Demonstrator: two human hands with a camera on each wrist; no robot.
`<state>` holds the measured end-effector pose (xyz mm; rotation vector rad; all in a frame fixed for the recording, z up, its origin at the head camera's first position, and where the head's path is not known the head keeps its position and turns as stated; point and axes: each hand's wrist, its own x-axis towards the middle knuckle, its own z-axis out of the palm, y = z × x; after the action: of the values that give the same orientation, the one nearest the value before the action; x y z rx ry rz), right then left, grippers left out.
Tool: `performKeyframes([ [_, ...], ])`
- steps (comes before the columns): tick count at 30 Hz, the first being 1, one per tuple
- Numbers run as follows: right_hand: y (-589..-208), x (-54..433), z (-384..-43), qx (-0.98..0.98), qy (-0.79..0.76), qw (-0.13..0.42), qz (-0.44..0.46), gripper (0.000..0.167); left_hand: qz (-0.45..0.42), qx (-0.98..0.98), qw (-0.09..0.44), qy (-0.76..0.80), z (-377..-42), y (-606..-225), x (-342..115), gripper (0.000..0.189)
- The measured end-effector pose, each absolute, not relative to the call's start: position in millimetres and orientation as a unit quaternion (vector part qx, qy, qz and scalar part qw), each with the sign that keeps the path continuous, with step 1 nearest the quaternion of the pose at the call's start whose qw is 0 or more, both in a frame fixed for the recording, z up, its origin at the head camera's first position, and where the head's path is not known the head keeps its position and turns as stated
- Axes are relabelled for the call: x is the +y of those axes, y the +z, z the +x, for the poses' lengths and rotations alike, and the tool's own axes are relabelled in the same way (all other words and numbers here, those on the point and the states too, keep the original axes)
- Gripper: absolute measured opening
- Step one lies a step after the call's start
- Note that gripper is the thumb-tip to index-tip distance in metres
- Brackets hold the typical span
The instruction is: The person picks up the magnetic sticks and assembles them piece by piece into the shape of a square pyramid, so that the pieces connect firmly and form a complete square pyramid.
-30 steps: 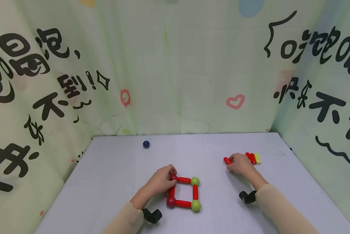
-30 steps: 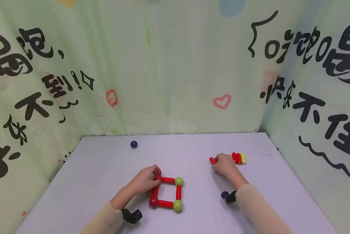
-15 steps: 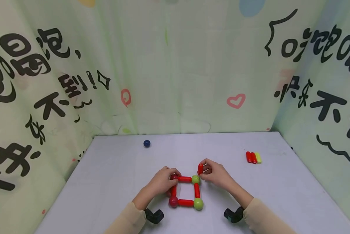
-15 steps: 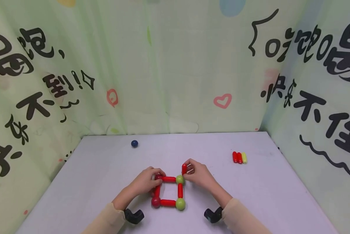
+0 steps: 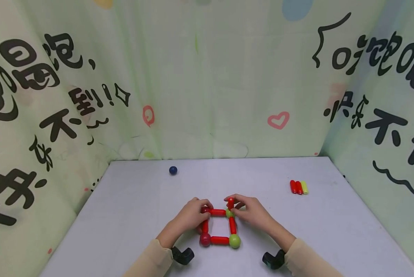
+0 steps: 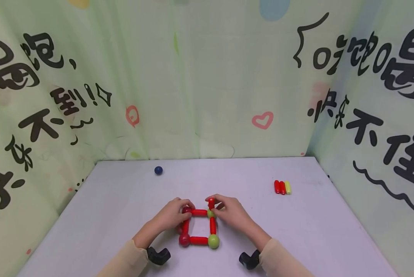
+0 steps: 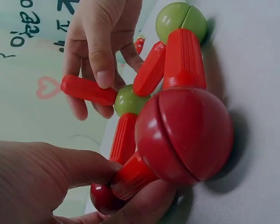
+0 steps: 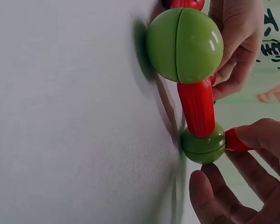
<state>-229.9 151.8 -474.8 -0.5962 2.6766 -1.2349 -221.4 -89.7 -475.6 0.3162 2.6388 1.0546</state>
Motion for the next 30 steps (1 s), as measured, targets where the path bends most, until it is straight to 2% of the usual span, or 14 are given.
performKeyframes([
  [5, -474, 155, -228, 0.894, -0.394, 0.055, -0.205, 0.045, 0.107, 0.942, 0.124, 0.291, -225, -469, -84, 0.014],
  [8, -474, 163, -229, 0.903, -0.383, 0.035, -0.190, 0.045, 0.124, 0.962, 0.100, 0.223, -229, -465, -75, 0.016],
  [12, -470, 185, -237, 0.931, -0.333, -0.002, -0.148, 0.040, 0.183, 0.958, 0.091, 0.203, -233, -462, -60, 0.022],
  [17, -468, 225, -253, 0.976, -0.201, -0.028, -0.082, 0.048, 0.229, 0.944, 0.100, 0.217, -233, -462, -48, 0.027],
  [25, -470, 277, -262, 0.996, -0.089, 0.007, -0.017, 0.054, 0.206, 0.950, 0.107, 0.208, -232, -461, -52, 0.018],
  [30, -473, 282, -263, 0.995, -0.085, -0.041, -0.029, 0.042, 0.177, 0.951, 0.104, 0.231, -232, -461, -63, 0.017],
])
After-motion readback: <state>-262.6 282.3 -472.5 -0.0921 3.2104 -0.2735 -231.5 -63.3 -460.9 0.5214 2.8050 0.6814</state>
